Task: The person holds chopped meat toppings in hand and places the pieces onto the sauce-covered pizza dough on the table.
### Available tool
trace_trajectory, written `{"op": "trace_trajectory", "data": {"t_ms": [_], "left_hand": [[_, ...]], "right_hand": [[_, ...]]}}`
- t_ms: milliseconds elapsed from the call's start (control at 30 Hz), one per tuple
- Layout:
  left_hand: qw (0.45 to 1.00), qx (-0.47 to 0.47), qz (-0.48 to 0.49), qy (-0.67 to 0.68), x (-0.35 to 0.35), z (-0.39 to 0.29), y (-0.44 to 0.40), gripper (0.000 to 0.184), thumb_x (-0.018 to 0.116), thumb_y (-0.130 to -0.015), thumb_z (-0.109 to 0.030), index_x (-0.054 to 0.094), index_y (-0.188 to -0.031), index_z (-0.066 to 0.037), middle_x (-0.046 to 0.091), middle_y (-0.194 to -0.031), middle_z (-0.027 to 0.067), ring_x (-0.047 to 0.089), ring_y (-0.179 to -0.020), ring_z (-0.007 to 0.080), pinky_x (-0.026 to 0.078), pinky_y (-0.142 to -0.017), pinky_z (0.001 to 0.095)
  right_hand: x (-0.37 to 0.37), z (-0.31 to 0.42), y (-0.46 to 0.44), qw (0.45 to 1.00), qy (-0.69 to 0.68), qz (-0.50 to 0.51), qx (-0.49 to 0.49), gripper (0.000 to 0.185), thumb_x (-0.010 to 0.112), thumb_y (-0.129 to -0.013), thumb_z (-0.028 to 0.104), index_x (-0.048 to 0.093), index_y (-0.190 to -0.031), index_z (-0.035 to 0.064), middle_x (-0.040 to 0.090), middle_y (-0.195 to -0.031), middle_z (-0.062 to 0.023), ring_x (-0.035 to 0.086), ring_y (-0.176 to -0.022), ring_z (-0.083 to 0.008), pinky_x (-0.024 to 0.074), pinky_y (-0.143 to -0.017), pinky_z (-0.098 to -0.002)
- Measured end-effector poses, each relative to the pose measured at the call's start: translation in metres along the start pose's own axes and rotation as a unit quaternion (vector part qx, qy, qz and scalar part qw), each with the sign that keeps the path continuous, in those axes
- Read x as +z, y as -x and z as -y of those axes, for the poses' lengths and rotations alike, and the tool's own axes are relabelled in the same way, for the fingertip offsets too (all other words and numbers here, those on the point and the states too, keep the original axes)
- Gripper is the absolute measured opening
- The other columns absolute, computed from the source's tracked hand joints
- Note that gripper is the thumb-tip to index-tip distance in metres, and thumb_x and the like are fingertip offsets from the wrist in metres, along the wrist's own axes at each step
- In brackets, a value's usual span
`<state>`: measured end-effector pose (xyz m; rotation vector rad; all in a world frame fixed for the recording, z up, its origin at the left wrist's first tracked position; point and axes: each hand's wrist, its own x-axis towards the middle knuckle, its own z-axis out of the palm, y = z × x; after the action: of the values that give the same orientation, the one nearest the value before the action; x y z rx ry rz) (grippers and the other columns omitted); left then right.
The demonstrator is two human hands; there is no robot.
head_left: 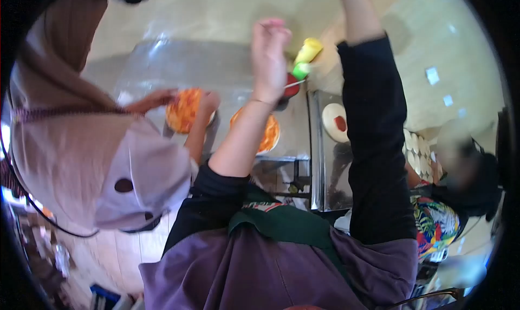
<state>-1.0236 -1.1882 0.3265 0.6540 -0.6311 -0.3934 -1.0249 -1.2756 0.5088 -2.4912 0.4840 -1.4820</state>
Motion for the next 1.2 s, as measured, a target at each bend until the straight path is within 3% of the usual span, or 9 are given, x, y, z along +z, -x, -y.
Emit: {"op": "trace_trajectory", "data": {"t_ms": [100, 167, 233, 433, 600, 767, 900, 967, 1200], "left_hand": [[0.988, -0.136, -0.071, 0.024, -0.023, 0.067, 0.047, 0.020, 0.049, -0.081, -0.018, 0.050, -0.097, -0.006, 0.052, -0.079, 0.0015, 0.050, -0.070, 0.0097, 0.037, -0.063, 0.0225], [0.971, -0.219, -0.088, 0.021, -0.046, 0.103, 0.087, 0.014, 0.048, -0.082, -0.013, 0.049, -0.094, -0.006, 0.052, -0.078, 0.0024, 0.049, -0.068, 0.0100, 0.039, -0.062, 0.0225], [0.956, -0.284, -0.065, -0.046, -0.077, 0.131, 0.129, 0.013, 0.047, -0.083, -0.013, 0.050, -0.094, -0.007, 0.052, -0.079, 0.0019, 0.048, -0.068, 0.0094, 0.038, -0.062, 0.0223], [0.870, -0.490, 0.019, -0.060, -0.181, 0.134, 0.199, 0.018, 0.053, -0.086, -0.017, 0.051, -0.101, -0.007, 0.051, -0.087, 0.0005, 0.048, -0.074, 0.0090, 0.039, -0.065, 0.0220], [0.831, -0.528, 0.022, -0.172, -0.214, 0.094, 0.209, 0.021, 0.053, -0.086, -0.016, 0.052, -0.105, -0.006, 0.051, -0.090, 0.0013, 0.049, -0.077, 0.0093, 0.041, -0.069, 0.0226], [0.819, -0.517, -0.016, -0.247, -0.220, 0.092, 0.219, 0.022, 0.052, -0.087, -0.014, 0.051, -0.106, -0.004, 0.052, -0.093, 0.0035, 0.052, -0.082, 0.0118, 0.043, -0.074, 0.0244], [0.806, -0.523, -0.041, -0.275, -0.232, 0.100, 0.231, 0.022, 0.052, -0.086, -0.014, 0.051, -0.105, -0.004, 0.054, -0.093, 0.0055, 0.053, -0.084, 0.0123, 0.044, -0.075, 0.0245], [0.787, -0.522, -0.025, -0.328, -0.241, 0.103, 0.238, 0.022, 0.052, -0.087, -0.016, 0.052, -0.105, -0.004, 0.056, -0.094, 0.0067, 0.054, -0.085, 0.0139, 0.044, -0.076, 0.0259], [0.765, -0.476, -0.013, -0.433, -0.258, 0.089, 0.254, 0.028, 0.053, -0.085, -0.027, 0.053, -0.102, -0.005, 0.059, -0.085, 0.0115, 0.058, -0.080, 0.0221, 0.045, -0.075, 0.0328]], "right_hand": [[-0.002, -0.012, 0.068, 0.988, -0.130, 0.058, 0.060, 0.021, 0.061, -0.081, 0.011, 0.062, -0.096, -0.0042, 0.064, -0.076, -0.0097, 0.061, -0.071, -0.0149, 0.0506, -0.064, -0.0298], [0.008, -0.035, 0.123, 0.974, -0.174, 0.121, 0.074, 0.017, 0.060, -0.087, 0.014, 0.061, -0.094, -0.0011, 0.060, -0.080, -0.0028, 0.055, -0.070, -0.0082, 0.0440, -0.065, -0.0205], [0.021, -0.037, 0.175, 0.954, -0.228, 0.106, 0.165, 0.016, 0.065, -0.084, 0.015, 0.065, -0.089, 0.0002, 0.060, -0.069, 0.0038, 0.050, -0.063, -0.0021, 0.0410, -0.057, -0.0176], [0.071, -0.114, 0.314, 0.905, -0.223, 0.215, 0.292, 0.015, 0.065, -0.083, 0.014, 0.066, -0.084, -0.0001, 0.059, -0.064, -0.0005, 0.050, -0.059, -0.0038, 0.0413, -0.055, -0.0204], [0.075, -0.130, 0.373, 0.858, -0.219, 0.331, 0.326, 0.018, 0.061, -0.085, 0.016, 0.064, -0.084, -0.0018, 0.059, -0.060, -0.0068, 0.057, -0.055, -0.0095, 0.0430, -0.052, -0.0244], [0.087, -0.145, 0.360, 0.821, -0.240, 0.398, 0.331, 0.019, 0.052, -0.091, 0.016, 0.061, -0.088, -0.0008, 0.060, -0.060, -0.0078, 0.060, -0.056, -0.0132, 0.0440, -0.052, -0.0262], [0.118, -0.152, 0.322, 0.846, -0.241, 0.384, 0.280, 0.018, 0.050, -0.091, 0.017, 0.060, -0.091, 0.0008, 0.061, -0.062, -0.0097, 0.061, -0.056, -0.0167, 0.0449, -0.053, -0.0288], [0.139, -0.148, 0.300, 0.876, -0.247, 0.360, 0.206, 0.019, 0.049, -0.093, 0.015, 0.060, -0.092, -0.0005, 0.057, -0.061, -0.0048, 0.055, -0.054, -0.0110, 0.0429, -0.052, -0.0249], [0.229, -0.122, 0.222, 0.879, -0.287, 0.359, 0.127, 0.021, 0.049, -0.091, 0.017, 0.059, -0.104, 0.0031, 0.063, -0.076, -0.0093, 0.061, -0.066, -0.0157, 0.0467, -0.060, -0.0278]]}}
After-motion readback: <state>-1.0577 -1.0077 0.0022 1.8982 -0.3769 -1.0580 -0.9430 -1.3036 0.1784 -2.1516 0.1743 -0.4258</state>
